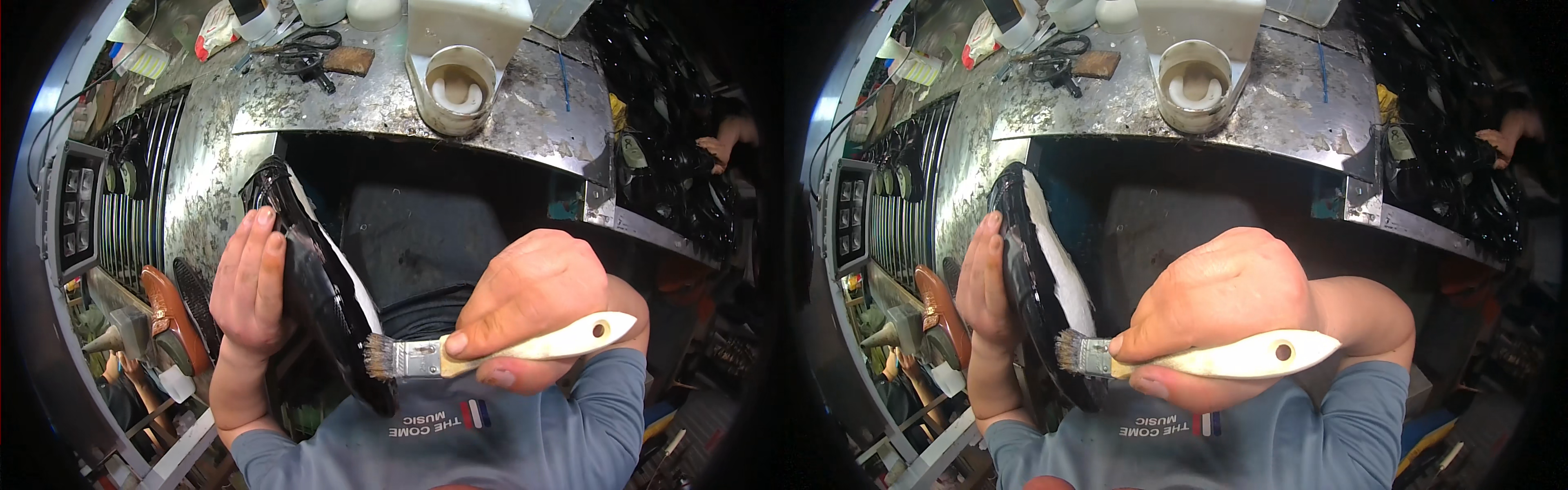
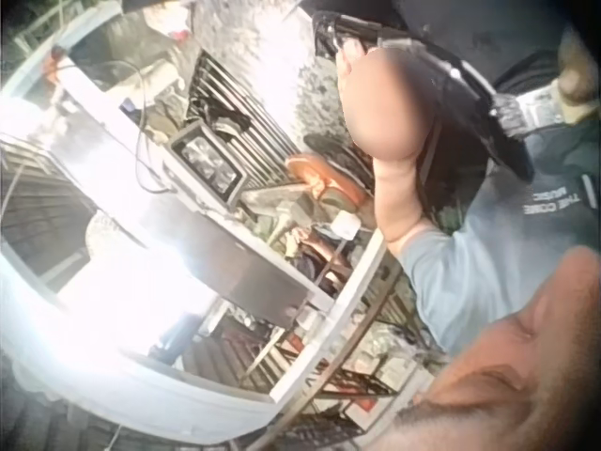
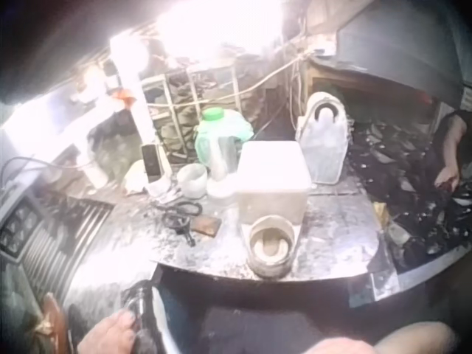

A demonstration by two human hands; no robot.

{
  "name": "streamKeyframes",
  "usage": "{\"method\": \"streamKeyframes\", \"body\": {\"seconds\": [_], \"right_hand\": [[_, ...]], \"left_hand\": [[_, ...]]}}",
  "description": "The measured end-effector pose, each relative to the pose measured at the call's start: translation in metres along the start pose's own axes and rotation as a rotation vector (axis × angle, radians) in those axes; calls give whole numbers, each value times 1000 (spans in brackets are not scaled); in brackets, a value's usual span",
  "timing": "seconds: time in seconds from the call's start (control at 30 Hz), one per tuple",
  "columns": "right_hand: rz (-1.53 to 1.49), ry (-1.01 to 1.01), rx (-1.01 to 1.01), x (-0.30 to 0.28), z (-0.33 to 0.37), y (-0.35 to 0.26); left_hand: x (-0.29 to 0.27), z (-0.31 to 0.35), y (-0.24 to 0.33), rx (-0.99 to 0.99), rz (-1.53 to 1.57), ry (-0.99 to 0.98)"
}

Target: The person repeatedly dips a paintbrush into a container of white paint and applies it to the sole of a black shoe. They hold the shoe in one hand and the brush in the other, working over a metal workbench in a workshop setting.

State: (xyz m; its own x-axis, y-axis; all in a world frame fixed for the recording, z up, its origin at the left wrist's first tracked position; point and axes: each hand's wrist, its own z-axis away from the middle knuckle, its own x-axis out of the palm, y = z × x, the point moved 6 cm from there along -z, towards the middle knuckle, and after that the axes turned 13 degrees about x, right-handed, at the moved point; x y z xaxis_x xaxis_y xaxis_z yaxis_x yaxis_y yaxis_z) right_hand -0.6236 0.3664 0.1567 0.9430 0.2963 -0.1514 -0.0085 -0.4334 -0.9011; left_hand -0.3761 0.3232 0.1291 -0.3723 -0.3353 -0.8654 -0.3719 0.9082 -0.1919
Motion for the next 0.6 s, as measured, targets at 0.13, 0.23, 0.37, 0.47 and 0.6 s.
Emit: {"method": "streamKeyframes", "body": {"seconds": [0.13, 0.23, 0.37, 0.47, 0.6], "right_hand": [[-27, -19, -10, 0, -1, -5], [-53, -45, 7, -3, -3, -9], [-49, -58, 6, -6, -7, -14], [-31, -71, -2, -7, -12, -21], [4, -76, -32, -10, -23, -31]], "left_hand": [[5, 3, -7, -107, 39, 15], [9, 2, -10, -162, 67, 39], [14, 1, -10, -252, 138, 70], [14, 0, -6, -332, 268, 81], [27, 15, 0, -512, 537, 22]]}}
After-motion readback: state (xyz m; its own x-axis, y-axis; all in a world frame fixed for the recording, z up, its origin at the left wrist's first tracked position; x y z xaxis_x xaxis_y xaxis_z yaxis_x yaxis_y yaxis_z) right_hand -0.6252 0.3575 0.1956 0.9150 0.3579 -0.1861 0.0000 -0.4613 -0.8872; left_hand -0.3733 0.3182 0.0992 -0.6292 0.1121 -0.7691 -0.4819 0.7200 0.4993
